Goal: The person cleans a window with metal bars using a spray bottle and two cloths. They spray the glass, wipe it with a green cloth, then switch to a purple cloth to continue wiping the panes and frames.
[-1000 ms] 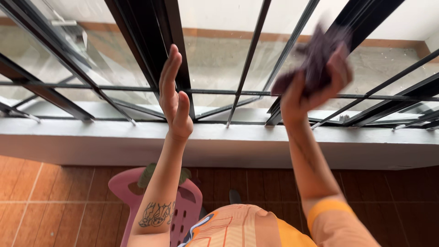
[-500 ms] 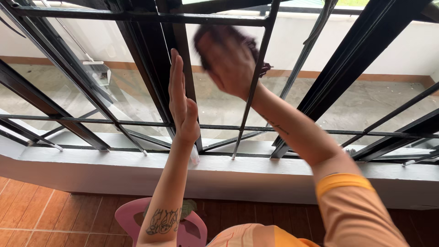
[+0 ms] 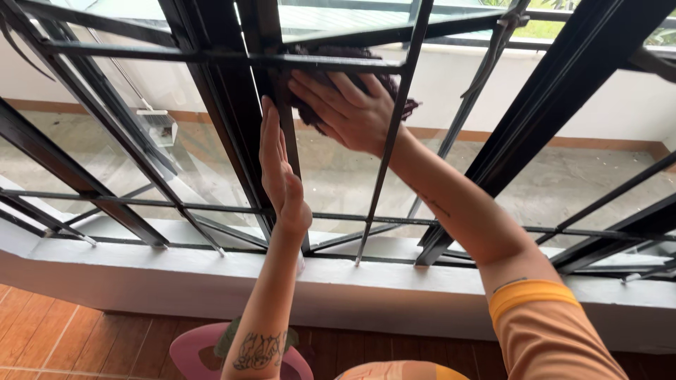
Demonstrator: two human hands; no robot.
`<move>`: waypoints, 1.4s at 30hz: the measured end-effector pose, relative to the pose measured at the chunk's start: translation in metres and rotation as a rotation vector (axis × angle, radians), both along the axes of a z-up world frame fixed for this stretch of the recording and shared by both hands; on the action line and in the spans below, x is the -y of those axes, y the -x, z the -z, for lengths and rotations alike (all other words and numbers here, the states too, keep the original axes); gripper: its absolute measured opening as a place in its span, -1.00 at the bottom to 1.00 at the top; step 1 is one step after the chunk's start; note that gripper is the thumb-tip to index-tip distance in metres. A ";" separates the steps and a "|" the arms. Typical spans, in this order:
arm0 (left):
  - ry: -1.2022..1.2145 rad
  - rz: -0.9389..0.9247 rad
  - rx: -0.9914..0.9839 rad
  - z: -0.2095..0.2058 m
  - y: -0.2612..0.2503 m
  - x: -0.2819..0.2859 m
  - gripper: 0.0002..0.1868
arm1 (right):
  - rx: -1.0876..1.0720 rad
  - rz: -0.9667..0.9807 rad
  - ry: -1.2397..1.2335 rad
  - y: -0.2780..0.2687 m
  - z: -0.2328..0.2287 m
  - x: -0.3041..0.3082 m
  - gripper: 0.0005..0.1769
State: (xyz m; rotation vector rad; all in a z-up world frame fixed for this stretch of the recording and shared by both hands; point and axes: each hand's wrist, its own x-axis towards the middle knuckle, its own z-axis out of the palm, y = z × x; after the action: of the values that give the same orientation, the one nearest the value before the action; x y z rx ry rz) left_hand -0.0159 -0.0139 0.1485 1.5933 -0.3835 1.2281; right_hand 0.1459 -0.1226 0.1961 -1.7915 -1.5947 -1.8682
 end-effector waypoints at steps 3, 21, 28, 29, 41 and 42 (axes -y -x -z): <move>0.004 0.017 0.028 -0.001 -0.007 0.002 -0.11 | -0.080 -0.069 0.063 -0.004 0.014 0.005 -0.48; -0.029 -0.025 -0.038 0.007 0.007 0.006 -0.10 | -0.474 -0.031 -0.514 -0.024 0.022 0.032 -0.69; -0.011 -0.002 -0.033 0.007 0.017 -0.007 -0.09 | -0.488 -0.013 -0.231 0.016 0.035 -0.014 -0.71; -0.012 0.001 -0.035 0.006 0.017 -0.007 -0.09 | -0.346 -0.029 -0.193 0.018 0.029 -0.011 -0.65; -0.063 -0.034 -0.058 0.026 0.006 0.011 -0.16 | -0.472 0.108 -0.829 -0.075 0.098 0.064 -0.33; -0.066 -0.049 -0.064 0.028 0.008 0.008 -0.16 | -0.493 0.111 -0.901 -0.072 0.102 0.056 -0.35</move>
State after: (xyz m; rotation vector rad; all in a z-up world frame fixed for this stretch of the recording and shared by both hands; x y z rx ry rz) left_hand -0.0242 -0.0217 0.1200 1.7035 -0.3494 1.2085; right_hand 0.2176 -0.1783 0.0943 -1.6851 -0.3759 -1.5849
